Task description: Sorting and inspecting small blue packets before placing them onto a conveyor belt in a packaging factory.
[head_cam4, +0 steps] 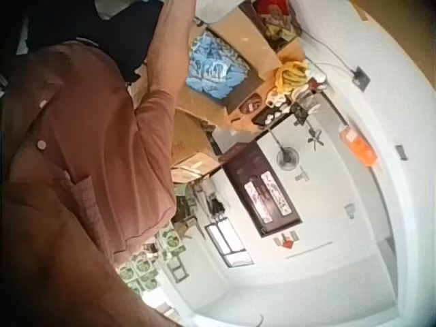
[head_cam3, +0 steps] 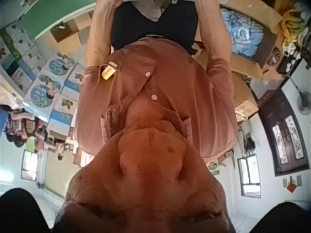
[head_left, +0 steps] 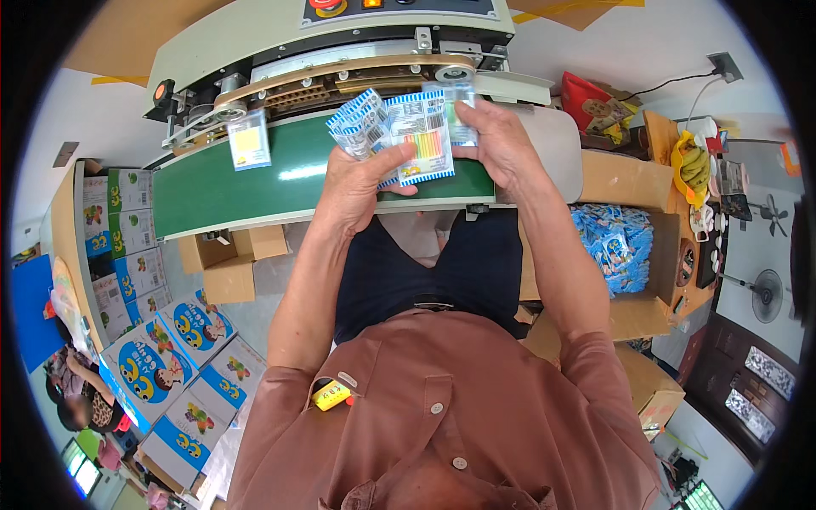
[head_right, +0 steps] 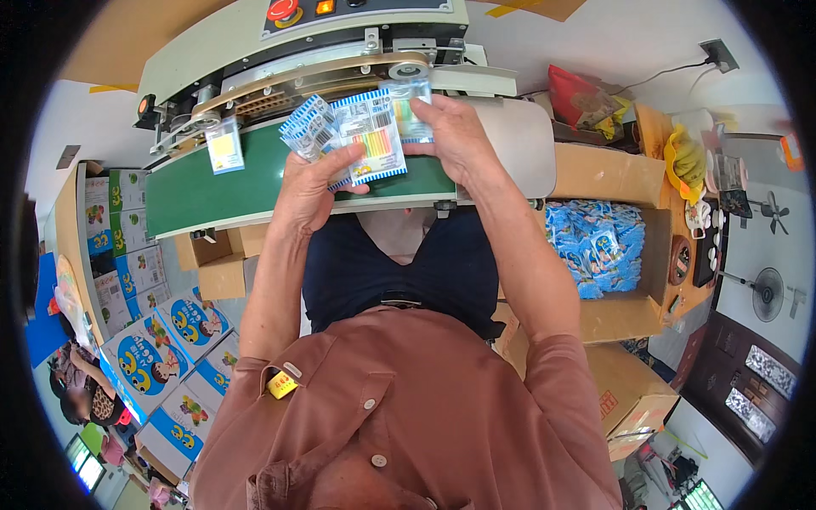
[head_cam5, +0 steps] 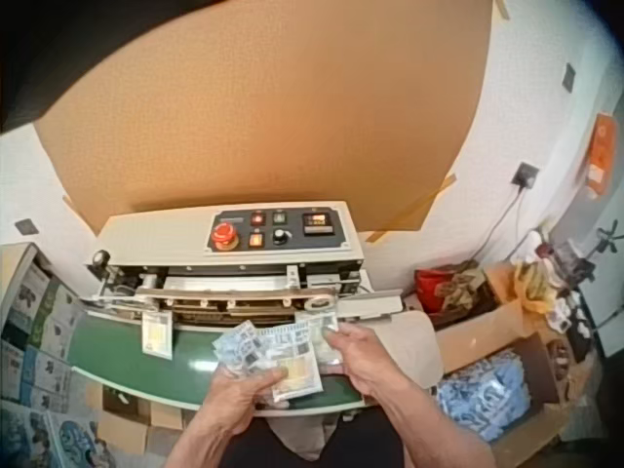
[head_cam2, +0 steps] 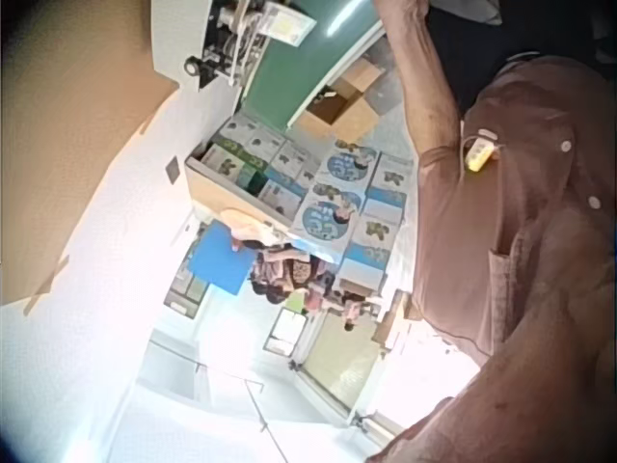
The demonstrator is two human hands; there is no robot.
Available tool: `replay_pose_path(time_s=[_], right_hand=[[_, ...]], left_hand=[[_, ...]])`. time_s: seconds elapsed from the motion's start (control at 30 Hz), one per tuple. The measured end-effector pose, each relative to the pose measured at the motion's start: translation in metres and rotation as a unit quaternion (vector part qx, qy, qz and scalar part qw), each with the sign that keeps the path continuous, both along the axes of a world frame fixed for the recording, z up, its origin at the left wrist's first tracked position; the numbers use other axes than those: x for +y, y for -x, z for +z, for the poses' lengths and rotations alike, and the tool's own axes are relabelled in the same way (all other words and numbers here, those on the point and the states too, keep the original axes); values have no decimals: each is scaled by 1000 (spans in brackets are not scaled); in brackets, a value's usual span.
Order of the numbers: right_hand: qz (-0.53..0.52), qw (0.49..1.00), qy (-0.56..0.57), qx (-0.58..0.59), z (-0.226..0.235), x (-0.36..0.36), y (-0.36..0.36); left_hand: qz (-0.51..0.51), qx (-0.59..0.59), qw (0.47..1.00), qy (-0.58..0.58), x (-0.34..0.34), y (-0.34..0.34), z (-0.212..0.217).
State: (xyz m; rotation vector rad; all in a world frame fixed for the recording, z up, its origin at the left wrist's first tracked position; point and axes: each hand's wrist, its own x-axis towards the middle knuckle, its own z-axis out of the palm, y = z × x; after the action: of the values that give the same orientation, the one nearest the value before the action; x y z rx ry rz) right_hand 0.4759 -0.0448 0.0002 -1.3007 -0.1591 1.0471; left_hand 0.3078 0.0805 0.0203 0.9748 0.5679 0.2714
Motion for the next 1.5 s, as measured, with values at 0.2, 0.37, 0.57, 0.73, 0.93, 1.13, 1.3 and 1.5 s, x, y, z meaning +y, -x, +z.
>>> replay_pose_path(time_s=[0.2,0.37,0.57,0.73,0.93,1.13,1.3,1.5], right_hand=[[-14,998,-21,51,21,-3,26],[23,999,-36,-33,11,-19,31],[-88,994,40,-55,12,-34,-4],[-44,998,26,-22,2,-14,-8],[13,999,-32,15,-1,17,11],[4,999,6,-43,19,4,36],[108,990,9,-92,8,-17,44],[-25,998,-61,-17,8,-37,33]], left_hand=[[20,16,999,-24,-3,-4,-3],[-13,18,999,-24,-11,-9,-6],[-58,-56,996,29,0,-2,-5],[-63,-17,998,0,4,3,-7],[-43,-7,999,-31,6,8,-7],[-96,-9,995,2,7,11,-1],[-138,-7,990,27,-5,1,0],[-148,1,989,32,-2,-6,-13]])
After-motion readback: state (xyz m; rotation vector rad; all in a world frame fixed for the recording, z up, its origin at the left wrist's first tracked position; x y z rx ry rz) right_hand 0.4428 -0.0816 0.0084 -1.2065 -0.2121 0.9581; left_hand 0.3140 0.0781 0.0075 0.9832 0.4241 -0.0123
